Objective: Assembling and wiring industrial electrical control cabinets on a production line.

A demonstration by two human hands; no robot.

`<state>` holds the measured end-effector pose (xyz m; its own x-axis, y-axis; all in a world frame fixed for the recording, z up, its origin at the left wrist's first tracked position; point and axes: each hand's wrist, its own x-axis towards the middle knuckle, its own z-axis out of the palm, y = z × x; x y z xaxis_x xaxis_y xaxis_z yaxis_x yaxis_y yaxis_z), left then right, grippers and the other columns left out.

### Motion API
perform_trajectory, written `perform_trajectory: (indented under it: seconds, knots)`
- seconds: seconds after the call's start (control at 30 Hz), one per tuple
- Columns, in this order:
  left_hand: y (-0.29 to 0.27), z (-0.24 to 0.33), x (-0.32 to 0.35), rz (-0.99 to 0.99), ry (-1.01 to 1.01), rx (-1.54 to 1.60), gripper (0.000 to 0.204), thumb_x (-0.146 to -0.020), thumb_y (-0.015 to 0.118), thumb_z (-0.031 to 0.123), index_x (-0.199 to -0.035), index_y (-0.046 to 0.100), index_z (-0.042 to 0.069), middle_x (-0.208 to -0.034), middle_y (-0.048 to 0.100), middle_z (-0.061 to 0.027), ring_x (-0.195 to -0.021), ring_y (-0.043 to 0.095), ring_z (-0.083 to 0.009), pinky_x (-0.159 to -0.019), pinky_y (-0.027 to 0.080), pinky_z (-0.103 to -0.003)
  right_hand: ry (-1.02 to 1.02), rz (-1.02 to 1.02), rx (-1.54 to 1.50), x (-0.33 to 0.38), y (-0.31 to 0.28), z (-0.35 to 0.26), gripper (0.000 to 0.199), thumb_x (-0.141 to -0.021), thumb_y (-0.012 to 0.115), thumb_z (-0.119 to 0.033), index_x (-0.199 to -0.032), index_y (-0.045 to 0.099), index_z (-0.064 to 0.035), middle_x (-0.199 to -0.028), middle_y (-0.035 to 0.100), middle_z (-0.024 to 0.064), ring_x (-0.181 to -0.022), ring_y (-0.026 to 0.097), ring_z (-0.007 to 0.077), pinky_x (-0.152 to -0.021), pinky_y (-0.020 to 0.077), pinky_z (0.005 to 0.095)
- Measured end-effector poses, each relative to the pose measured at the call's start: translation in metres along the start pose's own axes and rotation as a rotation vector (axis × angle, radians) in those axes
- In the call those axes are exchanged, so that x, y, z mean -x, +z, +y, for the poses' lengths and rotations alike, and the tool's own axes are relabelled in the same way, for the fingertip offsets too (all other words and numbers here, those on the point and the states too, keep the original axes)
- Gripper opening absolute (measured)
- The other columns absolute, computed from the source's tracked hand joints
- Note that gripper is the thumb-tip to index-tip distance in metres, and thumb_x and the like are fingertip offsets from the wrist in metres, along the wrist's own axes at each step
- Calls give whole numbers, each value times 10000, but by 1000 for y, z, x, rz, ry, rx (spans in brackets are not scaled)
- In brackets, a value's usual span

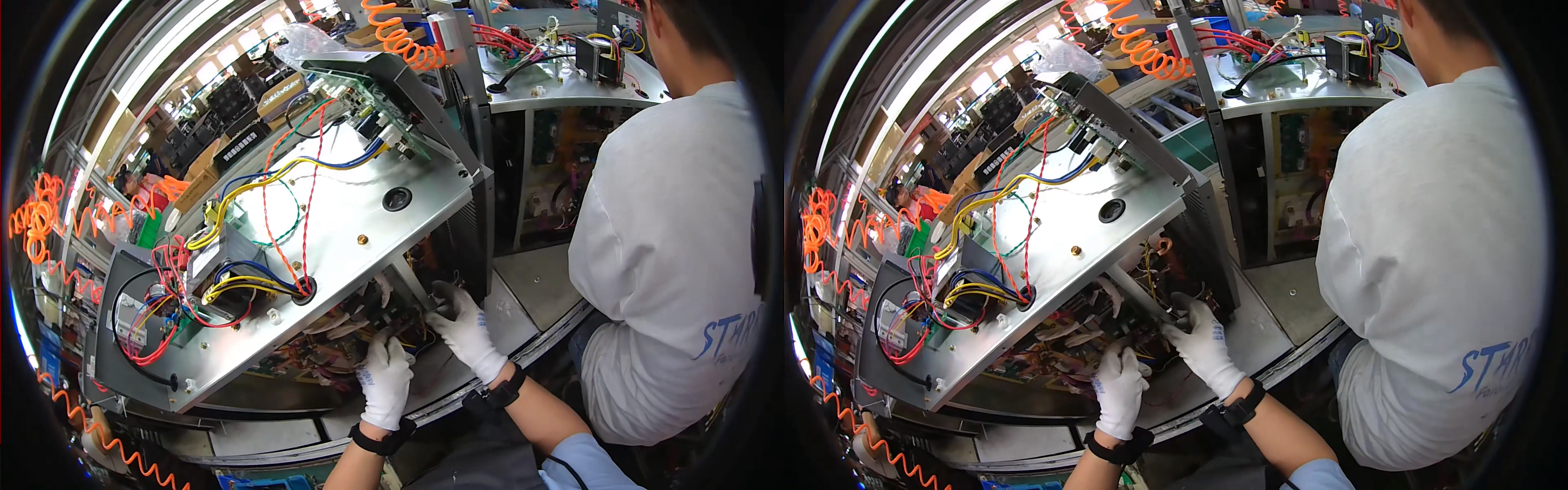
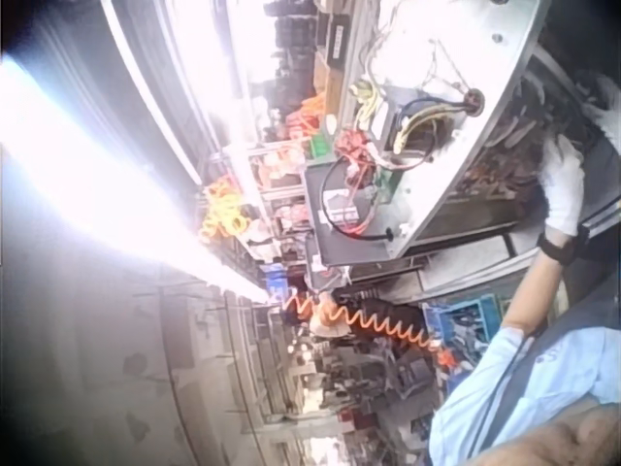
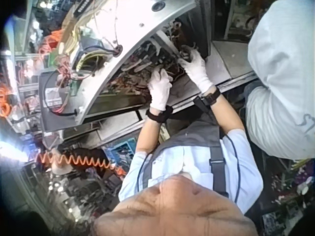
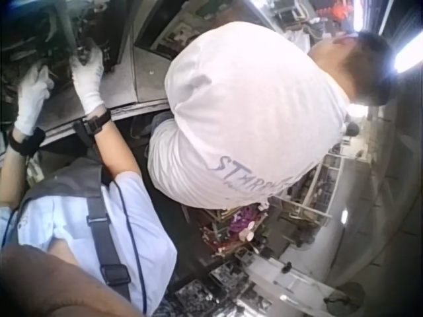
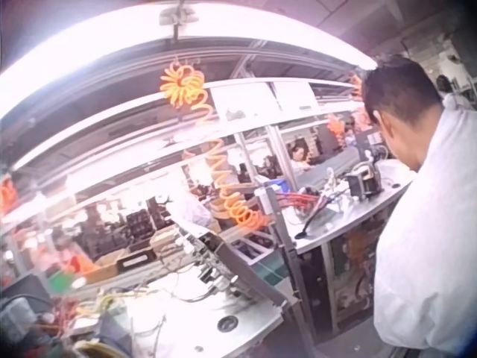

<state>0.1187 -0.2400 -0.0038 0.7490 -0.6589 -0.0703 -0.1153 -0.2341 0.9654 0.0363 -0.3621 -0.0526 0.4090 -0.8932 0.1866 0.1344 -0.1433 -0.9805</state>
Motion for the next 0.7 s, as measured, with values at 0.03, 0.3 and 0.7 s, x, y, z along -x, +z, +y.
perform_trajectory:
  seconds: [0.03, 0.3, 0.7]
  knots:
    - [4, 6, 0, -32, -64, 34, 280, -972, 441, 164, -1156, 510, -36, -643, 570, -69, -464, 505, -110, -433, 400, -235, -1, -2, 5, -3, 2, 2, 467, -807, 673, -108, -1246, 545, -13, -1098, 623, 124, -1048, 586, 186, -916, 457, 299]
    - [3, -6, -12, -98, -53, -39, 289, -973, 448, 168, -1184, 504, -21, -653, 571, -67, -477, 490, -95, -455, 405, -243, -85, -79, 497, -11, 13, -11, 461, -769, 682, -198, -1196, 594, -47, -1023, 643, 204, -986, 619, 351, -828, 510, 398]
    - [4, -22, -26, 5, 593, -608, 189, -952, 484, 170, -1038, 582, 33, -642, 579, -104, -537, 590, -209, -524, 453, -350, -69, -208, -92, -15, -7, 5, 432, -865, 535, -82, -1286, 519, 15, -1192, 590, 207, -1129, 575, 301, -975, 433, 342]
